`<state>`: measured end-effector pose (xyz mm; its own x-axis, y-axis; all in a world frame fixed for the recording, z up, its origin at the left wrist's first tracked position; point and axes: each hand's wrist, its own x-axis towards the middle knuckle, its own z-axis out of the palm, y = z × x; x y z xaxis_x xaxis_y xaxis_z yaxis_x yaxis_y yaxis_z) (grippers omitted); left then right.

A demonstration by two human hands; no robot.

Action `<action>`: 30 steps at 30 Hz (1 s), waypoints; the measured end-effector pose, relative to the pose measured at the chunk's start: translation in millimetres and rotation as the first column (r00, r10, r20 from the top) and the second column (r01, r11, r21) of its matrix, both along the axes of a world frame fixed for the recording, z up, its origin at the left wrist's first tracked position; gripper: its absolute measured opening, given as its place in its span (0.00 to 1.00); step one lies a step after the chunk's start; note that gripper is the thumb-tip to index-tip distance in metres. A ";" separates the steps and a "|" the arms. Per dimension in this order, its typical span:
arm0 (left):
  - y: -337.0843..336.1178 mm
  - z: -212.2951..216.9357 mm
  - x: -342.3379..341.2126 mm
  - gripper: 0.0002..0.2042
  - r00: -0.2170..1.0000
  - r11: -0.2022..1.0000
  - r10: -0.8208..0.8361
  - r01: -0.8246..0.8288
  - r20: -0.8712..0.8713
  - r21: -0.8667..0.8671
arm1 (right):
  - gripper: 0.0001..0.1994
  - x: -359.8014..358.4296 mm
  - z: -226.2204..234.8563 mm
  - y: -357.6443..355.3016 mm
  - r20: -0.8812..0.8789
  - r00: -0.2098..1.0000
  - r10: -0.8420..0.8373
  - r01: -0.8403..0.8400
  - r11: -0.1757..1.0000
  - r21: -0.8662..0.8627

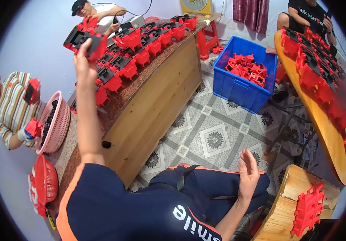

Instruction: The person assembles toy cars by attaching black plastic bases onto red plastic toy car bodies by hand, then places the assembled toy cars on a table.

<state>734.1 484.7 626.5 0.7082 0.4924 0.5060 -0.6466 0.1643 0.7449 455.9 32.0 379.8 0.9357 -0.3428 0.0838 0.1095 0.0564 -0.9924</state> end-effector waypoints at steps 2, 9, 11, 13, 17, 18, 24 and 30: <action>80.8 9.0 49.1 0.19 0.985 0.996 -0.006 -0.009 -0.174 -0.086 | 0.21 -3.0 -14.6 -2.4 -0.048 0.998 -0.029 0.032 0.998 0.063; 155.1 -23.1 147.0 0.23 0.726 0.983 -0.175 0.086 -0.665 -0.164 | 0.20 -15.0 -39.1 -10.5 -0.158 0.983 -0.094 0.108 0.991 0.079; 161.8 -29.4 156.5 0.23 0.718 0.985 -0.160 0.077 -0.677 -0.151 | 0.19 -15.9 -39.9 -10.3 -0.174 0.978 -0.116 0.131 0.988 0.081; 171.5 -36.1 165.8 0.24 0.717 0.986 -0.156 0.078 -0.679 -0.144 | 0.19 -14.4 -37.1 -10.6 -0.180 0.976 -0.122 0.136 0.988 0.072; 177.0 -43.9 170.8 0.26 0.696 0.995 -0.102 0.075 -0.710 -0.070 | 0.20 -14.2 -31.1 -9.0 -0.205 0.968 -0.146 0.161 0.985 0.060; 174.7 -45.3 169.7 0.27 0.666 0.998 -0.062 0.045 -0.743 -0.042 | 0.20 -15.4 -31.6 -9.5 -0.212 0.966 -0.151 0.166 0.985 0.055; 192.7 -30.5 146.0 0.36 0.579 0.995 0.098 -0.037 -0.809 0.094 | 0.19 -17.5 -34.1 -6.9 -0.225 0.964 -0.143 0.167 0.982 0.090; 29.8 -27.6 97.8 0.30 0.751 0.986 0.078 0.037 -0.656 0.160 | 0.18 -37.3 -39.5 -6.8 -0.173 0.950 -0.260 0.274 0.960 0.062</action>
<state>831.9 514.5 598.9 0.8838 0.4678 -0.0125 0.0124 0.0035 0.9999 418.6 25.2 340.3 0.8078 -0.5808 -0.1009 -0.0298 0.1309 -0.9910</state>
